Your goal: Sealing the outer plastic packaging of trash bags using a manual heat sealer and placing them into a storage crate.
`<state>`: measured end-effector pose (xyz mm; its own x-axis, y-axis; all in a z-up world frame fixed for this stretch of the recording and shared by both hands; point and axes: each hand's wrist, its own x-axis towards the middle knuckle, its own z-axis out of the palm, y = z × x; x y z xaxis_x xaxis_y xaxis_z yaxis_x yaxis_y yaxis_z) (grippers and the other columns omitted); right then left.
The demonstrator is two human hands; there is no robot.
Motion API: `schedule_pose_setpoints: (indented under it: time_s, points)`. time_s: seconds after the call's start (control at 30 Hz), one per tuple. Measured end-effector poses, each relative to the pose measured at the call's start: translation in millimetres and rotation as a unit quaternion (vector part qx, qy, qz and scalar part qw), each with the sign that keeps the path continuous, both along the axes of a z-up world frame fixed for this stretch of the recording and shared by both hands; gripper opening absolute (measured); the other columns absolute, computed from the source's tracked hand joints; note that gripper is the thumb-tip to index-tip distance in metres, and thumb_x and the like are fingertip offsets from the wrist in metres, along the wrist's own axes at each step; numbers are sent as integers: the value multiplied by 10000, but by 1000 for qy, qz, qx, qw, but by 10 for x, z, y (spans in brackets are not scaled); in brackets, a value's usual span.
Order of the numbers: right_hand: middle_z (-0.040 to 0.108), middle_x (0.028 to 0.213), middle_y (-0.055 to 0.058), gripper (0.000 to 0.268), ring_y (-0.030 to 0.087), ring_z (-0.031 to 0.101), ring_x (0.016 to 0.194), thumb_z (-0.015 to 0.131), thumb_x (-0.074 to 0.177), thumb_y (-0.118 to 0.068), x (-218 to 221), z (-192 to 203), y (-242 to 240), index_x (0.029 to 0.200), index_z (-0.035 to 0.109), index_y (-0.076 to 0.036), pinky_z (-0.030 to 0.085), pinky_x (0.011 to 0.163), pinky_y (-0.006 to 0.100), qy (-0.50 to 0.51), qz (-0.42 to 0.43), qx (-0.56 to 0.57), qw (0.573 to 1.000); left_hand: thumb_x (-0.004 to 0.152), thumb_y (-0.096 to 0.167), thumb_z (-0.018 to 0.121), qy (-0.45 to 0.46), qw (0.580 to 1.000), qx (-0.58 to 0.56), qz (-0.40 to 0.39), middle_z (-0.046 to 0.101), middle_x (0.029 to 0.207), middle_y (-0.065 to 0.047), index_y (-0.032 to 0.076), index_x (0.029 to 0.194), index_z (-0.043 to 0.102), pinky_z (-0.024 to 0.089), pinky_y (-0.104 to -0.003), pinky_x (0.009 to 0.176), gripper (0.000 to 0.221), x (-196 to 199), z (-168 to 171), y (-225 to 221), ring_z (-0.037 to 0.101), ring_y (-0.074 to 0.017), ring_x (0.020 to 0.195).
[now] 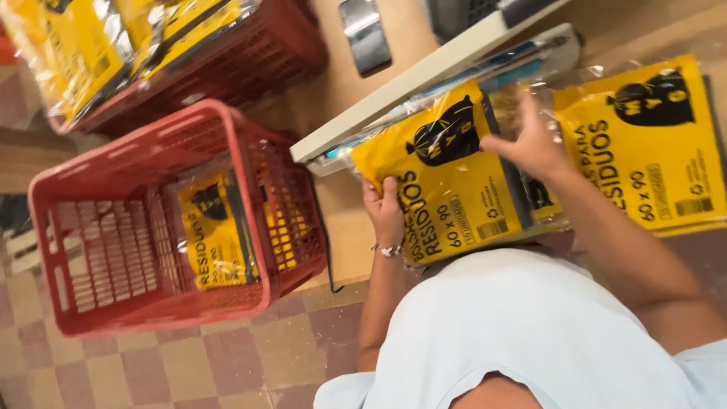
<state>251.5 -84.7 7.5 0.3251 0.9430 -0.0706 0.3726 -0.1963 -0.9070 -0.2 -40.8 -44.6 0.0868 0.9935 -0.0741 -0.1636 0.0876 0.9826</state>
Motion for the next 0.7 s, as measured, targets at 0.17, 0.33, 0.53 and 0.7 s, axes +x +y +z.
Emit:
schedule_pose_setpoints:
  time_s: [0.17,0.33,0.53,0.7]
  points:
    - [738,938,147,461,264,709,880,946,671,-213,-63,74,-522,1042,726,-53,572,759,385,240,-142,-174,944,1013,108,569,-21,997,66,-18,655,1245,-42,107,1418,511,521,-343,995,409,55,-273,-6,592,-113,1137]
    - [722,916,209,474,293,688,877,936,695,-286,863,-138,-1238,1033,737,-20,541,754,391,103,-195,-173,960,965,33,595,13,989,109,-103,689,789,-70,92,959,538,500,-239,597,83,390,546,-40,687,-157,670]
    - [661,1060,182,251,295,661,927,644,1016,-139,1652,314,-1273,1225,546,-40,534,734,415,104,-282,-396,867,968,34,551,47,982,93,-158,645,741,-77,84,934,545,582,-271,608,61,493,612,-68,673,-165,628]
    - [599,1144,177,373,323,576,1058,727,948,-267,1864,-400,-1238,1195,557,-46,540,817,458,-62,-284,-376,880,968,44,552,113,973,92,-181,663,750,-71,86,941,545,577,-244,621,51,507,554,-68,697,-154,659]
